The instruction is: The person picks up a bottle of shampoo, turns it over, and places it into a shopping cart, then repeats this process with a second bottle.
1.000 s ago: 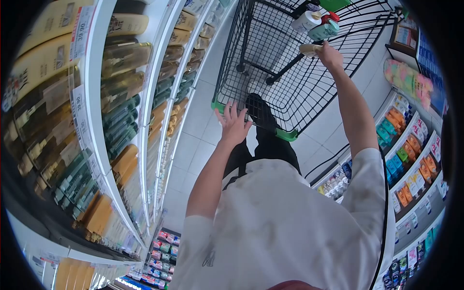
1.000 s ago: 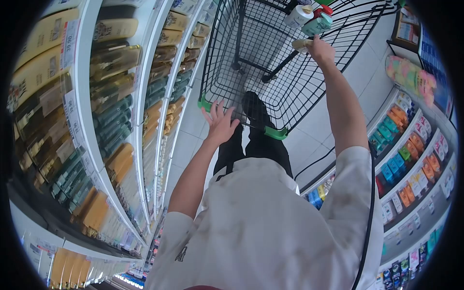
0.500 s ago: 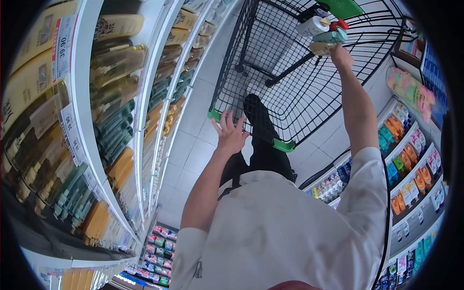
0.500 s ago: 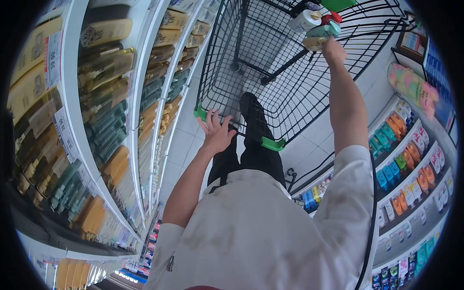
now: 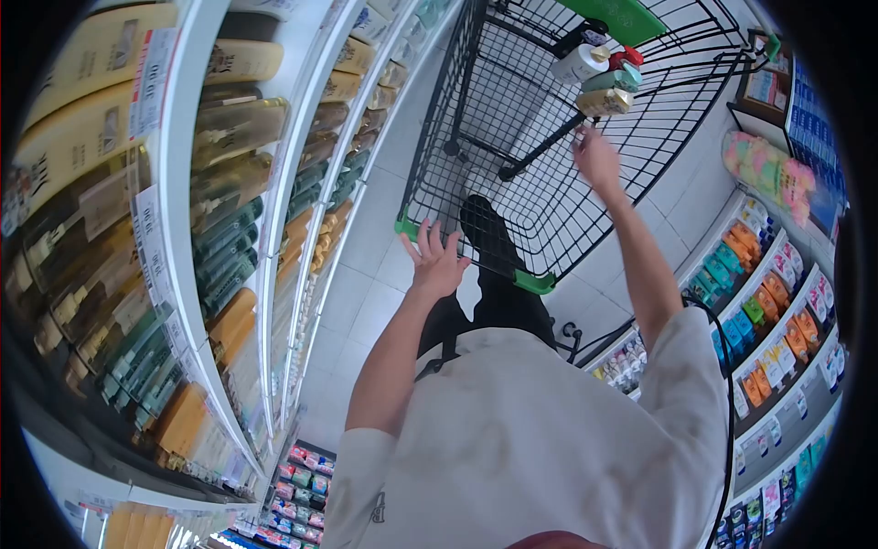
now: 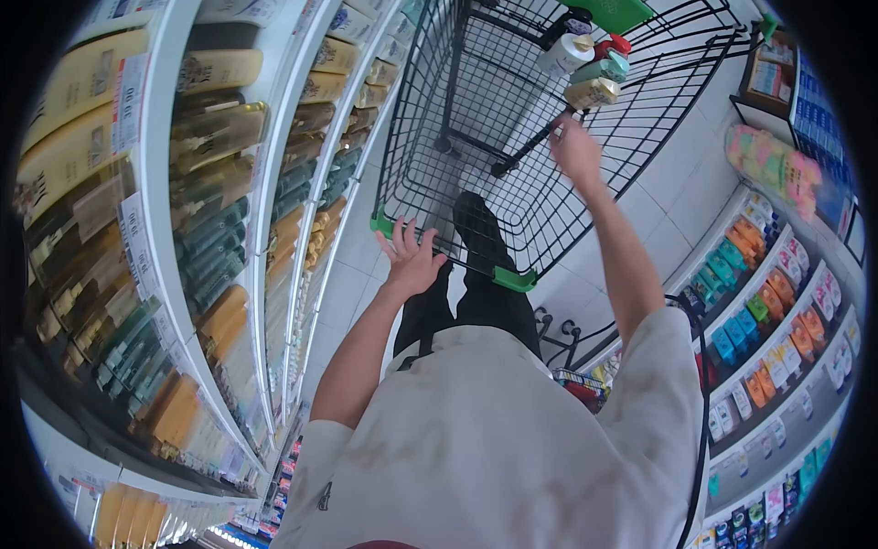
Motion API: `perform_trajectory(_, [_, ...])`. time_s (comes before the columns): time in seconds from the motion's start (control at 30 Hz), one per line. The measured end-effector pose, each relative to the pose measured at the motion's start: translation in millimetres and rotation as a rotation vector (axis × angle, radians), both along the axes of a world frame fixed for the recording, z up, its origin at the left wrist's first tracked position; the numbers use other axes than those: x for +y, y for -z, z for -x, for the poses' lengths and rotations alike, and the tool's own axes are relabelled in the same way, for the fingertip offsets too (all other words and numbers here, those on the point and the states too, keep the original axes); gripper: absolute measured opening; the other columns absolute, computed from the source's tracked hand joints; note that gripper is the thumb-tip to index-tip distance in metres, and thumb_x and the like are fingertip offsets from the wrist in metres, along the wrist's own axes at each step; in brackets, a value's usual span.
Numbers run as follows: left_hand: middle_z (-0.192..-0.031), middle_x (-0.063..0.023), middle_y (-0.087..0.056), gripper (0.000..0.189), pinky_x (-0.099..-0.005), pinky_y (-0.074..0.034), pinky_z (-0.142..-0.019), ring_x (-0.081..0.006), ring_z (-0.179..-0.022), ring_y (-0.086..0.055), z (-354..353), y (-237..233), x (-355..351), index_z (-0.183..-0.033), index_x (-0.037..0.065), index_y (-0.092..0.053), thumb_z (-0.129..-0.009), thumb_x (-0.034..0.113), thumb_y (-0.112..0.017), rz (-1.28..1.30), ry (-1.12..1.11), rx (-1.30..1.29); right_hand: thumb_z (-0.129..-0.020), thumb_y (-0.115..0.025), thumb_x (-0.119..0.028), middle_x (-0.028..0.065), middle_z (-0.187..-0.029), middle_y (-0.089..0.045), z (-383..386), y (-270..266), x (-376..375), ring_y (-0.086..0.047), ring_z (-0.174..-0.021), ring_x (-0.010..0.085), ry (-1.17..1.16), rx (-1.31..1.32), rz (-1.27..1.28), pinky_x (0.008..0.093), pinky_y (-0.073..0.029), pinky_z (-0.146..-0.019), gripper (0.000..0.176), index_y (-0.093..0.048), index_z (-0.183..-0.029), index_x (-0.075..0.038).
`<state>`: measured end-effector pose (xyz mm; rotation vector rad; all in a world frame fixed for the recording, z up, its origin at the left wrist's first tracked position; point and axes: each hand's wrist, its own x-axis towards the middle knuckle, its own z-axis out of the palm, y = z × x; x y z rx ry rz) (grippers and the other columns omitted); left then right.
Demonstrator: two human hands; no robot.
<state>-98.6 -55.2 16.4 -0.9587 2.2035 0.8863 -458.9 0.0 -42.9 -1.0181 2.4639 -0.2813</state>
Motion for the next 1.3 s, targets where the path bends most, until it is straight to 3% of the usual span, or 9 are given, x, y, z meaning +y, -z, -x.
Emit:
perform_trajectory(0.1, [-0.146,-0.0253,-0.023,0.055,-0.0727,0.011,-0.102,-0.0422,-0.14,-0.001,-1.1,4.3,2.0,-0.132,0.01,-0.043,-0.088,0.039,-0.057,0.015,-0.003,-0.002,-0.082,-0.062,-0.016,0.012,-0.076,-0.06,-97.7,-13.1,25.6,-0.061,-0.07,0.0328,-0.148,-0.21,0.138,0.0433,-0.049,-0.062,0.021,-0.059,-0.101,-0.008])
perform_trajectory(0.2, [-0.146,-0.0243,-0.025,0.058,-0.0726,0.009,-0.103,-0.0426,-0.141,-0.003,-6.1,11.9,4.2,-0.132,0.01,-0.044,-0.087,0.043,-0.057,0.051,0.015,0.003,-0.083,-0.062,-0.018,0.018,-0.099,-0.059,-180.0,-36.9,45.5,-0.057,-0.093,0.0374,-0.194,-0.449,0.209,0.0445,-0.047,-0.08,0.031,-0.057,-0.11,-0.003])
perform_trajectory(0.33, [-0.148,-0.0233,-0.022,0.059,-0.0705,0.012,-0.103,-0.0409,-0.142,0.001,-4.1,9.2,-1.0,-0.134,0.01,-0.042,-0.088,0.044,-0.055,0.027,0.015,-0.017,-0.089,-0.057,-0.028,0.0178,-0.12,-0.056,-243.1,-41.7,62.4,-0.055,-0.11,0.035,-0.255,-0.439,0.17,0.0414,-0.045,-0.092,0.043,-0.053,-0.124,-0.003])
perform_trajectory(0.47, [-0.149,-0.0227,-0.022,0.056,-0.0696,0.014,-0.104,-0.04,-0.142,0.002,-6.7,9.0,-1.7,-0.136,0.01,-0.041,-0.091,0.043,-0.051,0.016,0.033,0.002,-0.094,-0.048,-0.037,0.0151,-0.124,-0.057,-256.8,-43.9,61.7,-0.055,-0.112,0.0323,-0.286,-0.351,0.05,0.041,-0.046,-0.092,0.045,-0.053,-0.126,-0.005])
perform_trajectory(0.9, [-0.149,-0.0228,-0.023,0.053,-0.0691,0.014,-0.104,-0.0392,-0.142,0.001,-31.7,15.7,-12.7,-0.133,0.012,-0.043,-0.091,0.043,-0.05,0.09,0.095,0.094,-0.096,-0.043,-0.042,0.0131,-0.113,-0.064,-287.8,-50.3,51.6,-0.061,-0.102,0.0323,-0.218,-0.265,0.005,0.0421,-0.05,-0.085,0.043,-0.057,-0.121,-0.009])
perform_trajectory(1.07, [-0.149,-0.022,-0.023,0.051,-0.0691,0.014,-0.104,-0.0382,-0.142,0.001,-40.8,15.3,-23.2,-0.132,0.013,-0.044,-0.092,0.044,-0.048,0.109,0.124,0.066,-0.096,-0.042,-0.047,0.0123,-0.109,-0.065,-303.1,-47.2,45.4,-0.062,-0.1,0.0316,-0.176,-0.255,0.112,0.0418,-0.05,-0.085,0.047,-0.061,-0.115,-0.008])
perform_trajectory(1.3, [-0.146,-0.0214,-0.025,0.051,-0.0698,0.015,-0.103,-0.0376,-0.142,-0.001,-48.1,20.5,-21.7,-0.131,0.013,-0.044,-0.092,0.045,-0.048,0.159,0.137,0.08,-0.097,-0.04,-0.047,0.012,-0.117,-0.062,-309.0,-45.4,47.0,-0.058,-0.109,0.031,-0.164,-0.314,0.03,0.0406,-0.047,-0.091,0.048,-0.058,-0.12,-0.01])
